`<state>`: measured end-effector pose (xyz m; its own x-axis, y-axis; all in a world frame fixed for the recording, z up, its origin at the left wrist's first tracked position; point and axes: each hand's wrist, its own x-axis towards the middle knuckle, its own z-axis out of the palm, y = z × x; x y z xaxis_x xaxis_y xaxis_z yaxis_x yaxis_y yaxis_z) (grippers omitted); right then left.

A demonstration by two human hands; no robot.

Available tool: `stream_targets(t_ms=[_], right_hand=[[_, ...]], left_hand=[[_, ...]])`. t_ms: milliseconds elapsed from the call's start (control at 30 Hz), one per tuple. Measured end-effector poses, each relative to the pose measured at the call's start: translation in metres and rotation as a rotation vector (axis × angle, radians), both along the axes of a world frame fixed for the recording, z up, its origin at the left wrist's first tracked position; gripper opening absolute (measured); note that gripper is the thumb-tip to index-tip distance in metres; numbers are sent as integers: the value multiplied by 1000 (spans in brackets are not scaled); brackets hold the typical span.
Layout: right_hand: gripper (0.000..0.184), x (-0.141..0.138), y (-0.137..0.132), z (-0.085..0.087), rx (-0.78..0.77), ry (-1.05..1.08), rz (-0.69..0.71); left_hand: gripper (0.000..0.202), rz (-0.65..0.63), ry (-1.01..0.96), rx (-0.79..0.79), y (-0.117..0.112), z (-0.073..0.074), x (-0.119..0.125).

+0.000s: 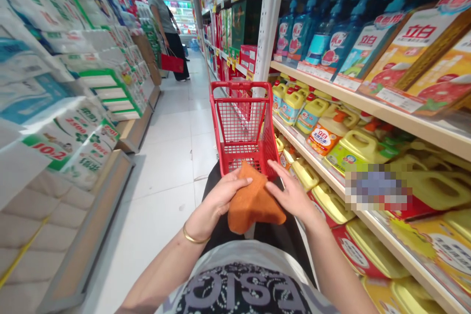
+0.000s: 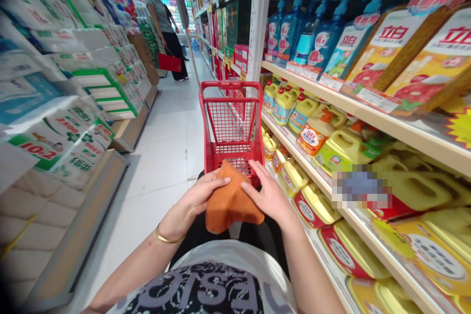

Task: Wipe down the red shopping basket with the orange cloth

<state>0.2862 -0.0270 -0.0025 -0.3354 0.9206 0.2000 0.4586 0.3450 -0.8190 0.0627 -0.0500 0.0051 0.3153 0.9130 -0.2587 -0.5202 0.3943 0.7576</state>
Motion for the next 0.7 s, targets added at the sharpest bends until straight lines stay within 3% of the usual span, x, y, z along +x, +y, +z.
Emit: stream_targets(t_ms=[67, 133, 233, 300, 367, 467, 533, 600, 633, 700], right_hand=[[99, -5, -10, 1, -45, -7, 210], [102, -7, -15, -2, -113, 0, 238], [70, -4, -7, -12, -211, 69, 173], [57, -1, 3, -16, -221, 126, 89], [55, -3, 7, -17, -103, 117, -85], [64, -18, -3, -9, 128, 10, -230], [69, -29, -18, -3, 146, -44, -93], [56, -35, -31, 2, 102, -19, 54], [46, -35, -36, 3, 102, 24, 58], [36, -31, -41, 2, 171, 142, -85]], left_hand=[[53, -7, 37, 0, 3, 6, -3], [61, -22, 126, -18, 6, 10, -11], [78, 76, 404, 23, 10, 9, -26], [65, 189, 585, 147, 8, 5, -32], [49, 146, 662, 242, 2, 2, -32], [58, -44, 596, 255, -9, 0, -17], [58, 30, 480, 266, -13, -1, -4], [60, 178, 380, 242, -14, -2, 5], [60, 240, 348, 220, -13, -3, 8], [60, 304, 325, 198, -13, -2, 11]])
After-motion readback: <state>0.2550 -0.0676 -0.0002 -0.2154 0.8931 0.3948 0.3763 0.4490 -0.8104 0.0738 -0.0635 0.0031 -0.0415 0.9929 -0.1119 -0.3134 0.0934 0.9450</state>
